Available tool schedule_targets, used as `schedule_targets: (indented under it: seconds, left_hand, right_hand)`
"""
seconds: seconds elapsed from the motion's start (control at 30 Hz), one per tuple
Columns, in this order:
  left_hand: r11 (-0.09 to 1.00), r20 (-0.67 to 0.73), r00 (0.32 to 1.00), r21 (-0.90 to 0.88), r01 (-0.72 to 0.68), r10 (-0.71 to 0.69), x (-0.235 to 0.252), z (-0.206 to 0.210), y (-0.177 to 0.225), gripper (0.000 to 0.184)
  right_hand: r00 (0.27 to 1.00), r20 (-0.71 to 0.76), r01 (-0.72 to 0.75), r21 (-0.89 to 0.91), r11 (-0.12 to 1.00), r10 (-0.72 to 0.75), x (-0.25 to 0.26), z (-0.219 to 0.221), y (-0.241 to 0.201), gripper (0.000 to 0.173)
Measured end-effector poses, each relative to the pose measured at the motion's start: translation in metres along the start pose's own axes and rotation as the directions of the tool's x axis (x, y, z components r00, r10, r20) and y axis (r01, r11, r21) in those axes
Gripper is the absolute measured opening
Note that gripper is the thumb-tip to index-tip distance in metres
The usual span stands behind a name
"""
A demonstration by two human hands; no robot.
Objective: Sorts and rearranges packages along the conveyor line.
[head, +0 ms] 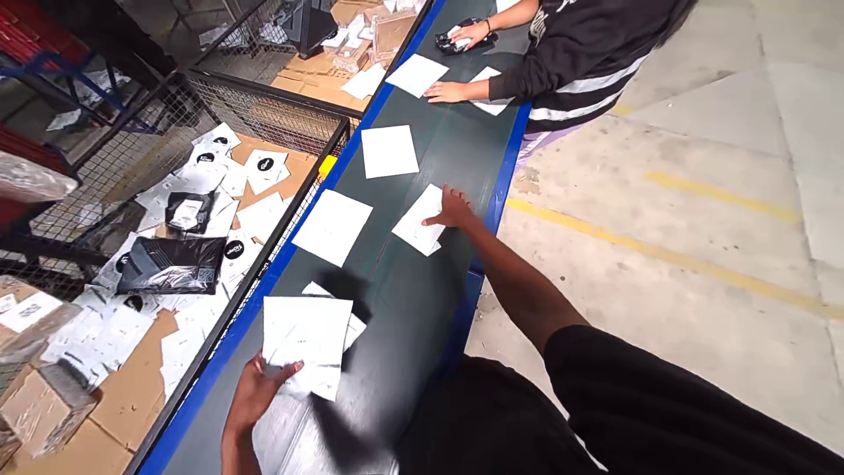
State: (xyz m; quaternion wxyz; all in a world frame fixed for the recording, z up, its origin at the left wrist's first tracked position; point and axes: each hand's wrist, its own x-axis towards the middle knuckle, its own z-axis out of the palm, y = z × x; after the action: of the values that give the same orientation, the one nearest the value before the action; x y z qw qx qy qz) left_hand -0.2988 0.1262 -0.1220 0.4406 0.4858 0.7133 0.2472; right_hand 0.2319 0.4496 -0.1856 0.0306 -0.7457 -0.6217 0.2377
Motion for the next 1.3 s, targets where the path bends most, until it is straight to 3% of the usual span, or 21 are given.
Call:
schedule_targets:
  seconds: [0.1, 0.2, 0.3, 0.4, 0.47, 0.6, 0.73, 0.83, 0.93, 1.07, 1.13, 1.23, 1.3]
  left_hand:
    - [0.992, 0.013, 0.999, 0.116, -0.052, 0.051, 0.080, -0.009, 0.031, 0.064]
    - [0.987, -0.013, 1.000, 0.161, -0.022, 0.024, 0.140, -0.008, 0.036, 0.074]
    - [0.971, -0.022, 0.999, 0.237, 0.035, -0.031, 0.168, 0.002, 0.014, 0.101]
    - [0.938, -0.014, 0.993, 0.327, 0.118, -0.120, 0.156, 0.010, -0.013, 0.127]
    - [0.914, -0.059, 0.983, 0.362, 0.183, -0.173, 0.135, 0.009, -0.019, 0.131]
    - [0.838, -0.160, 0.962, 0.472, 0.273, -0.223, 0.087, -0.002, -0.042, 0.116]
    - [0.812, -0.193, 0.943, 0.479, 0.333, -0.273, 0.041, -0.012, -0.070, 0.121]
    - [0.873, -0.275, 0.917, 0.317, 0.370, -0.289, -0.006, -0.012, -0.092, 0.125]
    - [0.949, -0.320, 0.894, -0.053, 0.312, -0.312, -0.062, 0.004, -0.097, 0.121]
    - [0.827, -0.270, 0.898, -0.539, 0.159, -0.348, -0.124, 0.043, -0.114, 0.072]
    - [0.780, -0.249, 0.899, -0.608, 0.144, -0.360, -0.144, 0.059, -0.114, 0.060]
    - [0.732, -0.274, 0.884, -0.673, 0.105, -0.379, -0.160, 0.076, -0.108, 0.059]
    - [0.672, -0.290, 0.882, -0.739, 0.040, -0.371, -0.170, 0.083, -0.107, 0.057]
  right_hand:
    - [0.997, 0.032, 0.072, -0.092, 0.993, -0.070, -0.031, 0.018, -0.021, 0.149]
    - [0.995, 0.071, 0.086, -0.139, 0.986, -0.077, -0.068, 0.041, -0.036, 0.142]
    - [0.968, 0.161, 0.195, 0.003, 0.981, -0.193, -0.106, 0.059, -0.045, 0.122]
    - [0.871, 0.249, 0.372, 0.226, 0.900, -0.423, -0.126, 0.062, -0.061, 0.095]
    - [0.813, 0.222, 0.503, 0.196, 0.842, -0.538, -0.114, 0.047, -0.084, 0.088]
    - [0.762, 0.124, 0.632, 0.068, 0.772, -0.635, -0.039, 0.025, -0.151, 0.097]
    - [0.814, 0.164, 0.566, -0.006, 0.824, -0.558, 0.031, 0.047, -0.211, 0.111]
    - [0.831, 0.281, 0.526, -0.117, 0.842, -0.480, 0.011, 0.087, -0.241, 0.120]
    - [0.822, 0.261, 0.551, -0.139, 0.823, -0.506, -0.051, 0.118, -0.248, 0.118]
    - [0.793, 0.311, 0.561, -0.036, 0.827, -0.524, -0.134, 0.147, -0.238, 0.110]
    - [0.735, 0.409, 0.567, 0.067, 0.821, -0.541, -0.172, 0.155, -0.228, 0.103]
    - [0.577, 0.523, 0.608, 0.238, 0.757, -0.627, -0.226, 0.167, -0.215, 0.091]
    - [0.473, 0.550, 0.562, 0.413, 0.717, -0.688, -0.254, 0.164, -0.210, 0.083]
